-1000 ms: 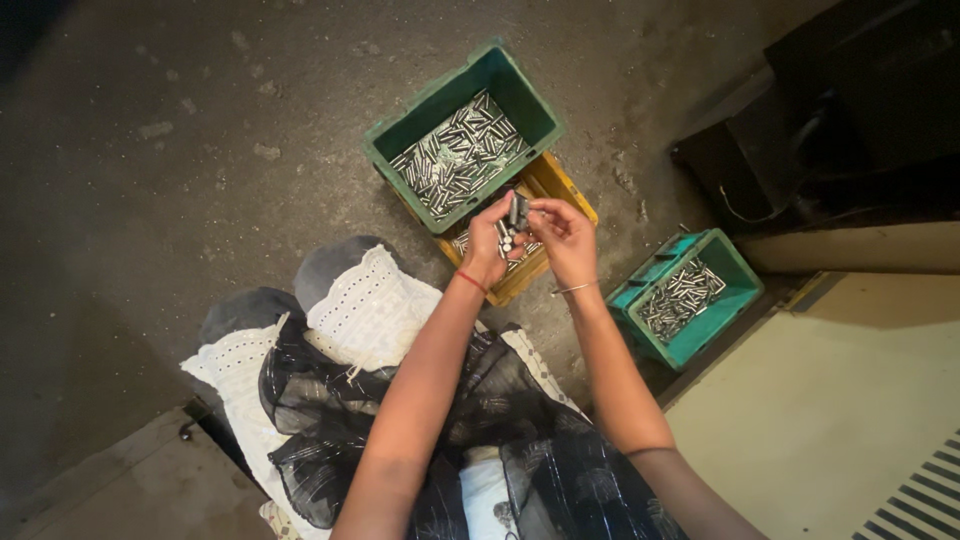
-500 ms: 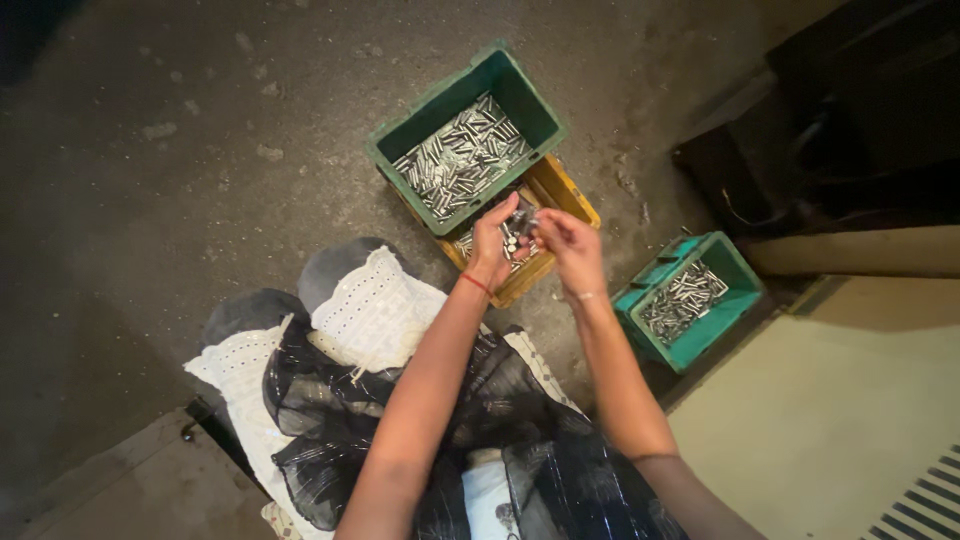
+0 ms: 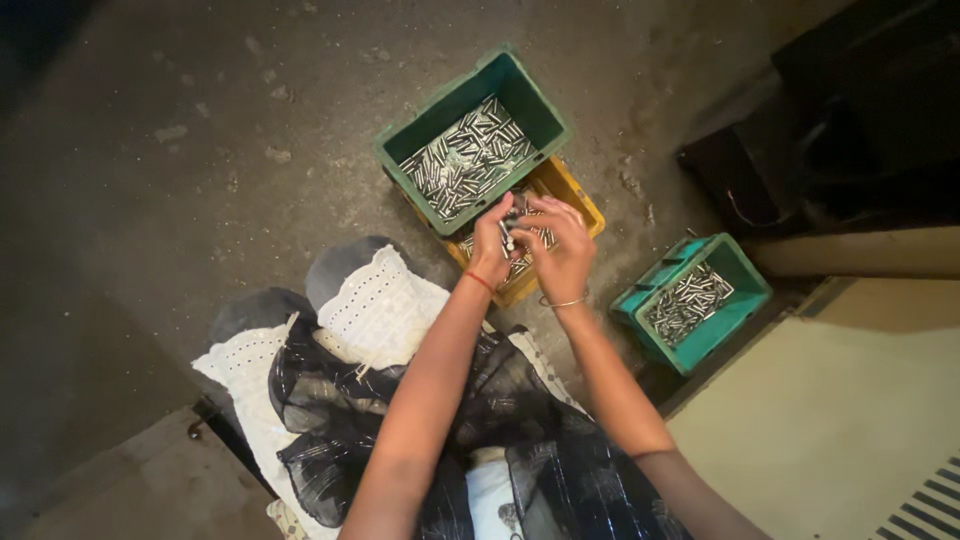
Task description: The person sits and repeatedly picks small metal parts from a yellow bin, inspects them by hand, and places them into a green bin. The person handles the parts one at a time, transferring them between bins without using tools.
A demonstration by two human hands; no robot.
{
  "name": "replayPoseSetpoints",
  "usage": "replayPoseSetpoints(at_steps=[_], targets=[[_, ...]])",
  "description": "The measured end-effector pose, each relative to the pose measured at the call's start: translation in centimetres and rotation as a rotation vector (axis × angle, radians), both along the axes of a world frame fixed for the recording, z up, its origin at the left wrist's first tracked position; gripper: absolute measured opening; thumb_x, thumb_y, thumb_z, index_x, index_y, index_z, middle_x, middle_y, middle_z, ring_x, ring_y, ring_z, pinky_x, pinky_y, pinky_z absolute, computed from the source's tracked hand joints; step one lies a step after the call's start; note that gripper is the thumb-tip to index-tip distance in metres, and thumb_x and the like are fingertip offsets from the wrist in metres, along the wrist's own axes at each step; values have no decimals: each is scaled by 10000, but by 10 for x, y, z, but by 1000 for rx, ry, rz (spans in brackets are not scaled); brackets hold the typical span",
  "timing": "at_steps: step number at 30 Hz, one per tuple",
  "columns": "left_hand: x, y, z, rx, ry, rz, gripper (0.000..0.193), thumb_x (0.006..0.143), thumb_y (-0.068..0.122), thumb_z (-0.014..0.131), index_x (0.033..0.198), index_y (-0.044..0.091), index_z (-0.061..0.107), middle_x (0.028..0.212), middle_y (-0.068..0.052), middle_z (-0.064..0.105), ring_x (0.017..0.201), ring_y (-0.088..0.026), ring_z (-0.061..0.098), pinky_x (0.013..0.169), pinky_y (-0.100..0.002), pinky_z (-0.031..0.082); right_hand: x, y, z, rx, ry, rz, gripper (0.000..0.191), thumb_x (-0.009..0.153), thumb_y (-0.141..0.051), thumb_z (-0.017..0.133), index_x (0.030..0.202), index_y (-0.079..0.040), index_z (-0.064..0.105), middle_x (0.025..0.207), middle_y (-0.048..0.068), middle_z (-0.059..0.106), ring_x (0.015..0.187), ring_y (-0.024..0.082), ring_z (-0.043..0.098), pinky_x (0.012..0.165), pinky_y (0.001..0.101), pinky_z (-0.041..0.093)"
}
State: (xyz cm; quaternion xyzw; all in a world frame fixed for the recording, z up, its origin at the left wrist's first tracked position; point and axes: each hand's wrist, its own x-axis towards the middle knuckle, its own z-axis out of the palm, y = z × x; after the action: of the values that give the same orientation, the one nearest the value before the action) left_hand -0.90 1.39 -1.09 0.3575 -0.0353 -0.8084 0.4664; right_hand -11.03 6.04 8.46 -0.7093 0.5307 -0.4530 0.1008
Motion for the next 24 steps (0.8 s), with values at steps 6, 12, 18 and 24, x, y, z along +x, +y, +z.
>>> replayPoseSetpoints(at_steps=[6, 12, 18, 24], targets=[[2, 1, -3, 37, 50, -109, 325, 1001, 443, 585, 868, 146, 586, 713, -32, 634, 478, -115, 518, 360, -245, 309, -32, -5, -28, 672, -1228, 151, 273, 1042, -124, 664, 1282, 2, 691, 1033, 73, 700, 932, 131, 672, 841, 281, 589], [0, -1, -3, 8, 51, -194, 322, 981, 442, 615, 860, 143, 606, 676, -22, 604, 453, -121, 502, 345, -255, 310, -45, -9, -33, 561, -769, 149, 231, 893, 84, 770, 1101, 40, 680, 1057, 74, 720, 967, 129, 691, 882, 271, 577], [-3, 3, -1, -88, 5, -199, 311, 995, 402, 609, 898, 108, 626, 705, -29, 633, 483, -107, 523, 362, -239, 322, -51, -8, -45, 718, -926, 32, 196, 892, 76, 727, 1084, 37, 725, 1000, 96, 756, 854, 151, 699, 803, 266, 580], [-4, 3, 2, -40, 37, -99, 261, 1014, 355, 627, 942, 106, 601, 699, -12, 594, 490, -103, 522, 366, -243, 332, -50, -8, -31, 755, -973, 30, 217, 864, 23, 747, 1076, 9, 698, 996, 79, 749, 859, 140, 705, 811, 256, 574]])
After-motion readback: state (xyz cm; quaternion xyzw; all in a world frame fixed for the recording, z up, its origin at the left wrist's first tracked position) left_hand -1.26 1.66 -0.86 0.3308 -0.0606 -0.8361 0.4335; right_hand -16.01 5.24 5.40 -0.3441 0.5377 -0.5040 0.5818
